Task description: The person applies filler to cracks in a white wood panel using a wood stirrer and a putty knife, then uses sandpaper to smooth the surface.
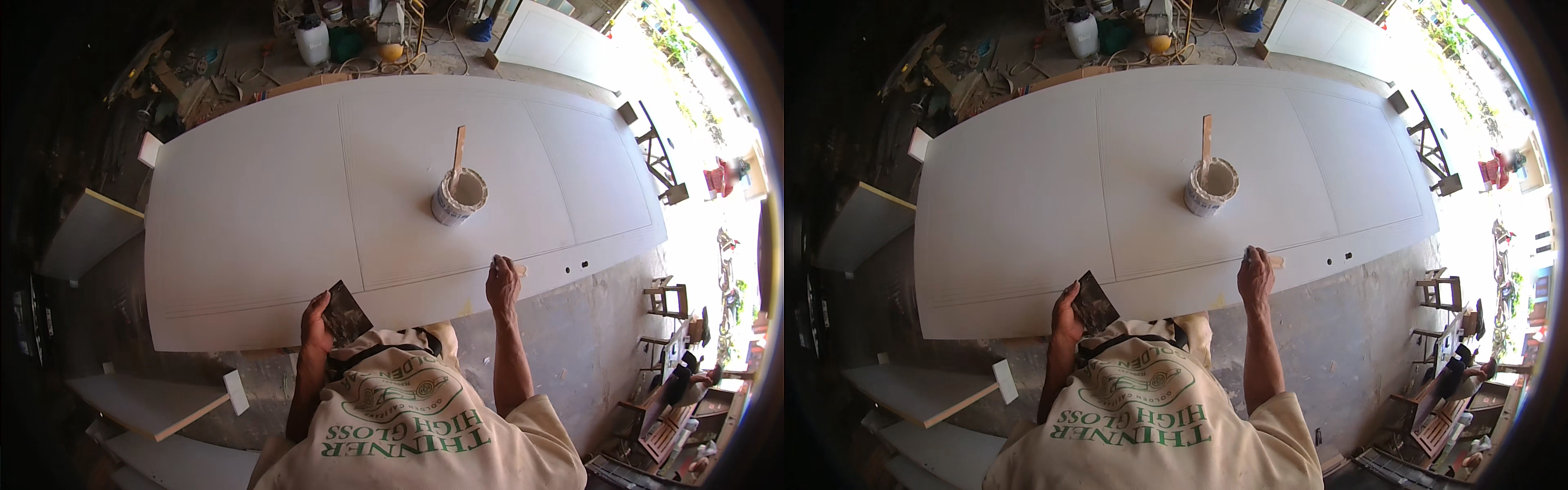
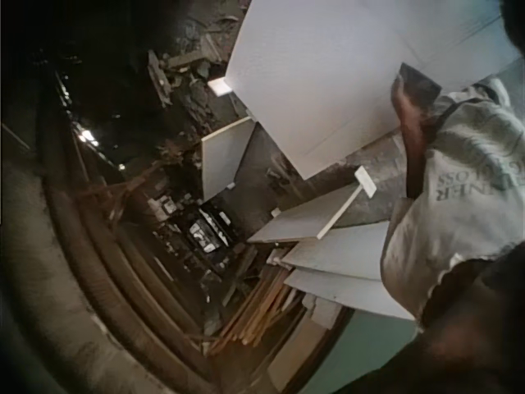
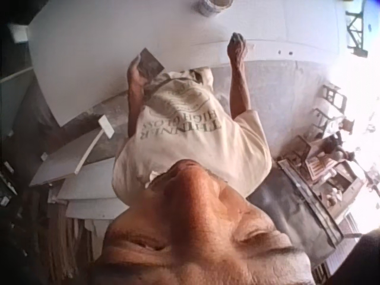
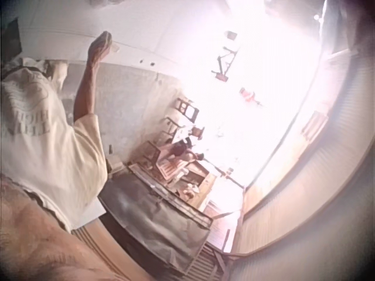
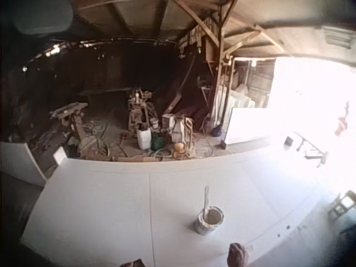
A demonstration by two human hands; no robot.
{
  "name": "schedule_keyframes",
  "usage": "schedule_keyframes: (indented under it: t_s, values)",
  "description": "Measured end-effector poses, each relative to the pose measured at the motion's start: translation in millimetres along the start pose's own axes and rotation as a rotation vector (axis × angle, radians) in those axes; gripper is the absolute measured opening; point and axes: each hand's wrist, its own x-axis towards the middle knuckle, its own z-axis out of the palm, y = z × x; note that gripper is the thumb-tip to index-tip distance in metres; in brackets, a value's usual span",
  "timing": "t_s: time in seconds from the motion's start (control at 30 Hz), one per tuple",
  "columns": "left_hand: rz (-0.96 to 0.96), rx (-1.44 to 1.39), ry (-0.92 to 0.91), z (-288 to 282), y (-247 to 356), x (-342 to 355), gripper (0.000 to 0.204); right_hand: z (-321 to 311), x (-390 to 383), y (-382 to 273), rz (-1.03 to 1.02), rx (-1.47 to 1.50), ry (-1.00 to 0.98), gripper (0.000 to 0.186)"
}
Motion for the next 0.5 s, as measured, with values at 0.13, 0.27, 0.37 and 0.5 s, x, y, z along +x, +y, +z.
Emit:
schedule_keyframes:
  t_s: [0.13,0.27,0.37,0.5]
  values:
    - [0.054,0.094,0.044,23,9,13,0.023,15,10,-27,0.045,0.262,-0.129,0.027]
    - [0.182,0.227,0.087,23,15,22,0.024,10,51,-63,0.103,0.38,0.034,0.024]
    - [0.148,0.208,0.076,23,19,23,0.025,-11,109,-108,0.105,0.478,0.084,0.033]
    - [0.082,0.222,0.007,57,22,18,0.026,-2,181,-130,-0.05,0.656,-0.011,0.047]
